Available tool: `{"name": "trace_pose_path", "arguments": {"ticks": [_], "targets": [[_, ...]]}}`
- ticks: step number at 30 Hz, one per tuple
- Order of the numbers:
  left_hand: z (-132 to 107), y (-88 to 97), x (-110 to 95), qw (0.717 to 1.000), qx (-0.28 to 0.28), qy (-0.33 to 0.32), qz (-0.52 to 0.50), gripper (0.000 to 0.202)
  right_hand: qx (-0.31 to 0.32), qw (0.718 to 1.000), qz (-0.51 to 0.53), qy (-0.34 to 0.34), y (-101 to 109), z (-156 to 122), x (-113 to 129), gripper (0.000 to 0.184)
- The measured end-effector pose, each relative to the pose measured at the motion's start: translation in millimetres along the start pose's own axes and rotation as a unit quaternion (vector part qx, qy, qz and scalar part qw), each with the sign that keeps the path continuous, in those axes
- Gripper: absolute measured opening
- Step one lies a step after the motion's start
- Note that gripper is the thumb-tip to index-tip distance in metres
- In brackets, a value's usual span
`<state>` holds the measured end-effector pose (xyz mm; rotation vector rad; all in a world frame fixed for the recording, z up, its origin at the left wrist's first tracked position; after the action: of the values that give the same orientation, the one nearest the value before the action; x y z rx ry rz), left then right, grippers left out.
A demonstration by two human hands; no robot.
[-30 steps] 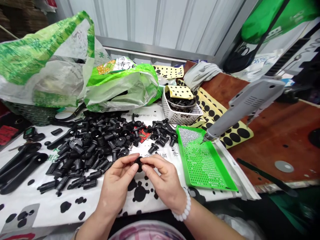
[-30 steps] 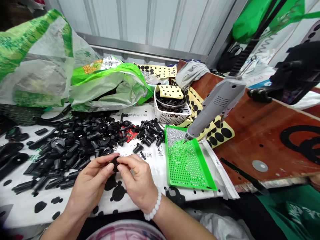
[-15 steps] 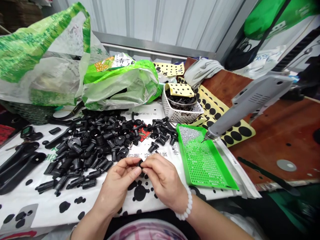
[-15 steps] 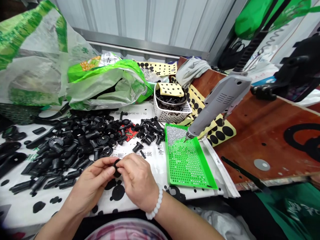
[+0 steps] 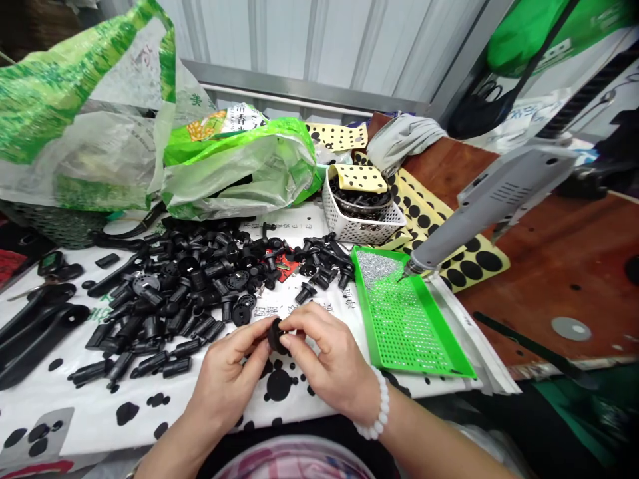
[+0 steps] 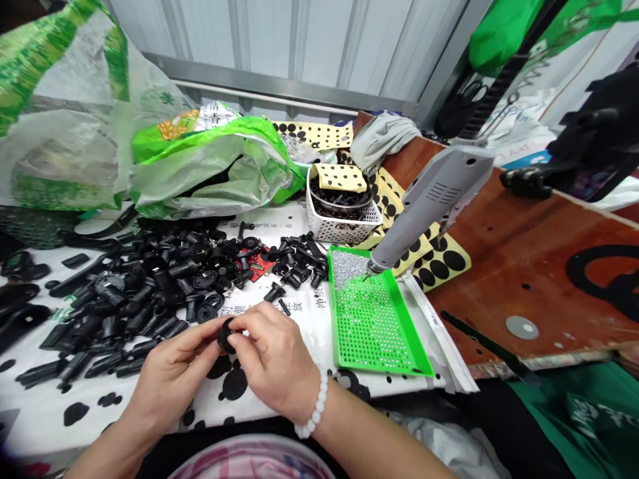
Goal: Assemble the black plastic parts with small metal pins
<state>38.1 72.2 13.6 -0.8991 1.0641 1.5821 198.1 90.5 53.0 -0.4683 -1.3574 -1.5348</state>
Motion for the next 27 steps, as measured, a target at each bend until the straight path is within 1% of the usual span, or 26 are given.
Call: {"name": "trace_pose_path", "arguments": {"ticks": [1, 3, 4, 6, 8, 11, 14, 15, 17, 19, 21, 24, 27], "targets": [[-0.4, 0.1, 0.3, 1.0, -0.006, 0.003, -0.01, 0.028, -0.005, 1.0, -0.006, 0.023, 0.5, -0.5, 1.9, 0.021], [-1.1, -0.2, 0.1, 0.998, -0.01, 0.025, -0.048, 0.027, 0.006, 0.998, -0.015, 0.057, 0.4, -1.0, 3.7, 0.038], [-1.2, -0.5, -0.6, 0.997, -0.014, 0.037, -0.068, 0.026, 0.018, 0.998, -0.02, 0.063, -0.1, -0.9, 3.6, 0.041], [-0.9, -1.2, -2.9, 0.993, -0.028, 0.056, -0.102, 0.024, 0.039, 0.997, -0.024, 0.059, -1.2, -0.4, 2.1, 0.034], [-0.3, -2.5, -5.1, 0.989, -0.041, 0.066, -0.126, 0.023, 0.047, 0.998, -0.014, 0.048, -1.5, 0.2, 0.5, 0.029], [-0.8, -4.6, -5.6, 0.987, -0.04, 0.07, -0.14, 0.022, 0.062, 0.997, -0.006, 0.037, -0.6, 0.7, -0.7, 0.037], [-3.0, -4.9, -2.5, 0.991, -0.023, 0.057, -0.116, 0.022, 0.09, 0.995, -0.022, 0.023, 1.0, 1.1, -0.8, 0.049], [-3.5, -4.4, -1.4, 0.994, -0.012, 0.042, -0.097, 0.022, 0.097, 0.995, -0.027, 0.018, 1.8, 1.3, -0.9, 0.05], [-3.5, -3.4, -0.4, 0.999, 0.021, -0.013, -0.042, 0.023, 0.105, 0.994, -0.034, 0.009, 3.6, 1.8, -1.1, 0.048], [-2.7, -2.6, -1.1, 0.995, 0.057, -0.08, 0.016, 0.023, 0.099, 0.994, -0.035, 0.005, 5.7, 2.3, -1.3, 0.045], [-1.9, -2.3, -2.7, 0.987, 0.073, -0.134, 0.058, 0.022, 0.092, 0.995, -0.033, 0.003, 7.2, 2.3, -1.4, 0.045], [-2.1, -2.5, -5.3, 0.976, 0.052, -0.189, 0.091, 0.019, 0.081, 0.996, -0.038, 0.011, 6.2, -0.1, -0.6, 0.041], [-3.9, -3.7, -6.0, 0.965, 0.034, -0.232, 0.12, 0.017, 0.051, 0.997, -0.057, 0.026, 1.3, -5.0, 1.7, 0.038]]}}
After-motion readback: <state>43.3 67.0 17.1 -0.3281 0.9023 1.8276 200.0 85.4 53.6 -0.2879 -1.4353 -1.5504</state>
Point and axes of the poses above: each hand's wrist, its own z-axis towards the middle knuckle, its own y-axis out of the back of the hand, x = y × z, the point moved 2 cm from there along z, towards the middle knuckle, and after that the axes turned 12 degrees about -y, right-handed, at the moved point
